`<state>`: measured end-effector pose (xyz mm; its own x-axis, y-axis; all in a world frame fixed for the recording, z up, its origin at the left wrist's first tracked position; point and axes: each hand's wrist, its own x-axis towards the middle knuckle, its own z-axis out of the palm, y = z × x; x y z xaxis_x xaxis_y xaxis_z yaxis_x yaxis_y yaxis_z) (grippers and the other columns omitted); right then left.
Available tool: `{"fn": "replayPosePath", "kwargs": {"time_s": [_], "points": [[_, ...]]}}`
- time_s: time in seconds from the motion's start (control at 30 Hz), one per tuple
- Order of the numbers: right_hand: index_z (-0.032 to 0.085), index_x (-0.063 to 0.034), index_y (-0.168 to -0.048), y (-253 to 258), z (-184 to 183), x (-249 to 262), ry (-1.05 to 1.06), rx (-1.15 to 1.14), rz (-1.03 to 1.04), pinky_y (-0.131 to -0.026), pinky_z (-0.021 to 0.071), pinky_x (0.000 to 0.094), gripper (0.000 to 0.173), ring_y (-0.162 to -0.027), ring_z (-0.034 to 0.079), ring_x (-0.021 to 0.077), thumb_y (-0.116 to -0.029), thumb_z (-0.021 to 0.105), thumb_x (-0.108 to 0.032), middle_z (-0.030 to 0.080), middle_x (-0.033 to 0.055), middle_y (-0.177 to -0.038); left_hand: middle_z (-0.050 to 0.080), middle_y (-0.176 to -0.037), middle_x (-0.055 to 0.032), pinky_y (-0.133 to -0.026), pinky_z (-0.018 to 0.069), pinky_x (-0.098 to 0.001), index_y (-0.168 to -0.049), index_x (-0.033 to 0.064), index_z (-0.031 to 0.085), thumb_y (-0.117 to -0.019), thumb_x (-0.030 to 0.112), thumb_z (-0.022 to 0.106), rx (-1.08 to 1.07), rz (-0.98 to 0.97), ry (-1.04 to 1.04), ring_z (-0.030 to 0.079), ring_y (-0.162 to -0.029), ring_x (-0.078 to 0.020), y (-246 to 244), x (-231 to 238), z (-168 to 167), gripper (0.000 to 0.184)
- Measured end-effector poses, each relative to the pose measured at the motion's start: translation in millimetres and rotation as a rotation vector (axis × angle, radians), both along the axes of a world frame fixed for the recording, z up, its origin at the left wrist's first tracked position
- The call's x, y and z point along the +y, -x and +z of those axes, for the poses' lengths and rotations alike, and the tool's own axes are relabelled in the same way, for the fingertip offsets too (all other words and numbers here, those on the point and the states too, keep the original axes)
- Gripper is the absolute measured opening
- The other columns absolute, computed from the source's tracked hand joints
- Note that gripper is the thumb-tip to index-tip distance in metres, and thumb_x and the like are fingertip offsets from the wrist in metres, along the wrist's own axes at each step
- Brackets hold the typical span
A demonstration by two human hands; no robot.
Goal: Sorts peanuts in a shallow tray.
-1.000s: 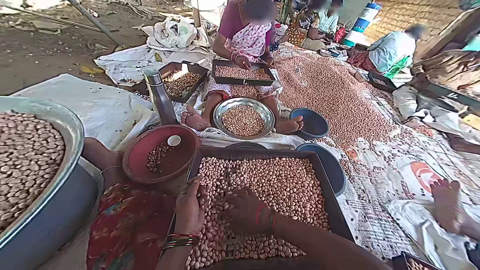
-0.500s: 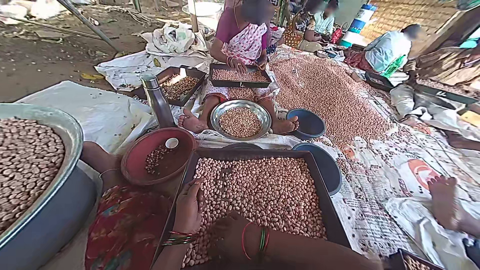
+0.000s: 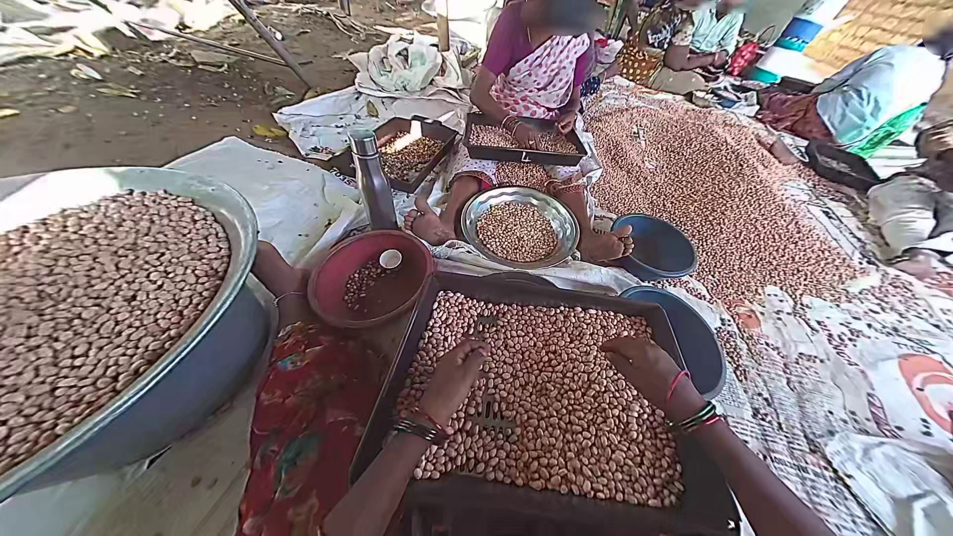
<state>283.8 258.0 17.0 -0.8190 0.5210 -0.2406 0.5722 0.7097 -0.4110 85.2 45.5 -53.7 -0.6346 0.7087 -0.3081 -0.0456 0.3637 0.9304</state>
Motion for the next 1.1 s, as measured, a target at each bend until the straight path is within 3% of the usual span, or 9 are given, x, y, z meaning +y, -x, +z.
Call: {"fn": "replayPosePath", "kwargs": {"time_s": [0.1,0.23,0.5,0.63,0.67,0.73,0.8,0.97,1.1], "points": [[0.066,0.0026,-0.132,18,-4,-16,0.009,-0.088,0.079,-0.107,0.0448,0.0566,0.034,-0.126,0.063,0.04,-0.1095,0.045,-0.012,0.065,0.0247,-0.134,0.066,-0.124,-0.0192,-0.099,0.0482,-0.0496,-0.137,0.0018,0.059,-0.111,0.019,0.042,0.241,-0.375,0.319,0.065,-0.111,-0.0306,-5,15,17,0.036],[0.067,0.0038,-0.13,25,-9,-22,-0.013,0.009,0.105,-0.106,0.0466,0.0555,0.033,-0.124,0.064,0.0395,-0.1089,0.046,-0.011,0.067,0.0245,-0.131,0.063,-0.133,-0.0239,-0.105,0.0443,-0.0607,-0.145,0.0064,0.054,-0.1124,0.026,0.037,0.441,-0.584,0.544,0.06,-0.125,-0.042,-12,40,15,0.042],[0.071,0.0076,-0.119,4,-19,-14,-0.012,0.222,0.082,-0.1,0.0506,0.0574,0.027,-0.113,0.069,0.0426,-0.105,0.052,-0.006,0.072,0.0262,-0.12,0.065,-0.125,-0.0281,-0.096,0.0488,-0.0641,-0.146,0.0035,0.047,-0.1119,0.025,0.035,0.527,-0.667,0.747,0.063,-0.118,-0.0477,-28,63,15,0.042],[0.072,0.0067,-0.12,12,-16,-18,0.05,0.226,0.11,-0.101,0.0505,0.056,0.028,-0.113,0.069,0.0415,-0.105,0.052,-0.006,0.071,0.026,-0.12,0.066,-0.121,-0.0267,-0.099,0.0486,-0.0562,-0.137,-0.0024,0.055,-0.1083,0.022,0.047,0.294,-0.418,0.483,0.065,-0.113,-0.0399,-8,49,12,0.039],[0.072,0.007,-0.119,16,-16,-22,0.056,0.242,0.134,-0.1,0.0509,0.0564,0.027,-0.113,0.07,0.0417,-0.1045,0.053,-0.006,0.072,0.0262,-0.12,0.066,-0.112,-0.0238,-0.091,0.0506,-0.049,-0.131,-0.005,0.058,-0.1074,0.018,0.049,0.199,-0.274,0.346,0.065,-0.1,-0.0333,0,39,15,0.034],[0.072,0.0071,-0.119,29,-16,-28,0.077,0.224,0.187,-0.1,0.0512,0.0569,0.028,-0.113,0.07,0.0421,-0.1049,0.052,-0.007,0.071,0.0264,-0.12,0.053,-0.078,-0.0046,-0.057,0.0419,-0.0242,-0.114,-0.0047,0.058,-0.1059,0.009,0.049,-0.029,0.05,0.012,0.048,-0.06,-0.0091,17,19,19,0.018],[0.07,0.0083,-0.121,51,-19,-35,0.126,0.185,0.242,-0.101,0.0501,0.0563,0.03,-0.114,0.069,0.0424,-0.1059,0.05,-0.008,0.07,0.0274,-0.121,0.053,-0.063,0.0052,-0.043,0.0372,-0.014,-0.104,0.0046,0.05,-0.1073,0.007,0.039,-0.25,0.23,-0.233,0.045,-0.045,0.0008,36,1,28,0.011],[0.067,0.0066,-0.128,135,-42,-71,0.184,0.205,0.33,-0.107,0.0477,0.052,0.033,-0.122,0.065,0.0401,-0.1074,0.048,-0.01,0.068,0.0263,-0.129,0.047,-0.061,0.006,-0.041,0.0315,-0.0129,-0.088,0.0072,0.053,-0.109,0.01,0.044,-0.146,0.393,-0.233,0.038,-0.043,0.0008,56,-23,47,0.022],[0.06,-0.0002,-0.14,195,-62,-96,0.03,-0.045,0.417,-0.105,0.0465,0.0583,0.037,-0.128,0.059,0.043,-0.1081,0.043,-0.01,0.061,0.025,-0.139,0.047,-0.069,0.0038,-0.051,0.0354,-0.0174,-0.102,0.0002,0.062,-0.108,0.014,0.05,0.135,0.245,0.014,0.04,-0.053,-0.0014,60,-42,39,0.02]]}}
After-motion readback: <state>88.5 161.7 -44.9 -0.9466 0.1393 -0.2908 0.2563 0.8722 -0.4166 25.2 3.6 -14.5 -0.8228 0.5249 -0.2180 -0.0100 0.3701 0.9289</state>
